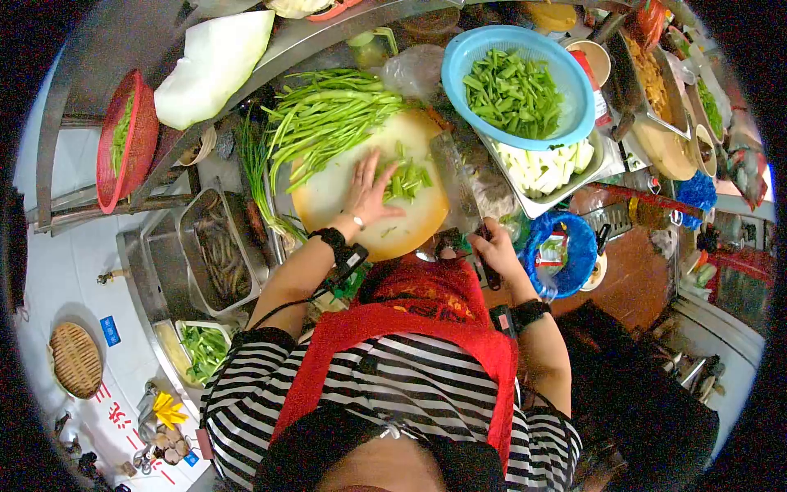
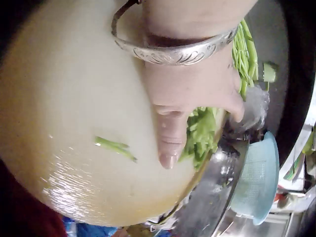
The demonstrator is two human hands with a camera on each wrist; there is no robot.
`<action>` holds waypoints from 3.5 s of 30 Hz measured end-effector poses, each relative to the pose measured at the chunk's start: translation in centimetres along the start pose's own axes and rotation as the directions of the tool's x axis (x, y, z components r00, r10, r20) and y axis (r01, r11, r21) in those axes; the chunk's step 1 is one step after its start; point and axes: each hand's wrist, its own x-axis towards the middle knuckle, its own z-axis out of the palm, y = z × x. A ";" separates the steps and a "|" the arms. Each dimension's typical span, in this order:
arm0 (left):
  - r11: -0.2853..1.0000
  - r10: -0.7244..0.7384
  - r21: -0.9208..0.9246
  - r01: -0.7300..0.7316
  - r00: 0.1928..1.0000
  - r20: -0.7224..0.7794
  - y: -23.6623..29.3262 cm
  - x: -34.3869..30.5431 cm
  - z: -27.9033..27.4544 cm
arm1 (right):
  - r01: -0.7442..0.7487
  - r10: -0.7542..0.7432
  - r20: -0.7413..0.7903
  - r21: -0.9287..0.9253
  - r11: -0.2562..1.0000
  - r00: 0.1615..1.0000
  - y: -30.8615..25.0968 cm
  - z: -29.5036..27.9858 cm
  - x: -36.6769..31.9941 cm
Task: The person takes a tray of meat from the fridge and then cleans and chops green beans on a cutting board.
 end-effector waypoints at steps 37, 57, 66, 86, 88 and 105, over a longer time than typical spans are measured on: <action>0.805 -0.115 -0.450 -0.385 0.644 -0.756 17.0 18.5 -9.0 | 0.362 -0.488 -0.281 -0.398 0.843 0.827 -13.8 -1.0 -3.5; 0.910 -0.320 0.334 0.246 0.928 0.190 -10.8 5.3 -11.4 | 0.597 -0.345 0.489 -0.616 0.514 0.801 -4.1 2.9 -1.4; 0.932 -0.223 0.292 0.214 0.975 -0.001 -6.4 -0.9 -6.3 | 0.375 -0.486 0.142 -0.824 0.424 0.862 -2.9 1.7 -1.2; 0.991 -0.128 -0.025 0.129 0.906 -0.403 -5.4 -4.7 -5.4 | 0.075 -0.444 -0.093 -0.935 0.347 0.891 -2.5 9.4 6.5; 0.985 -0.164 -0.031 0.171 0.862 -0.480 -6.9 -3.7 -5.8 | 0.138 -0.502 -0.057 -0.930 0.342 0.863 -4.9 10.2 7.7; 0.994 -0.019 0.090 0.056 0.927 -0.376 -2.5 -1.6 -7.3 | 0.529 -0.569 0.095 -0.516 0.674 0.817 -10.8 11.3 13.7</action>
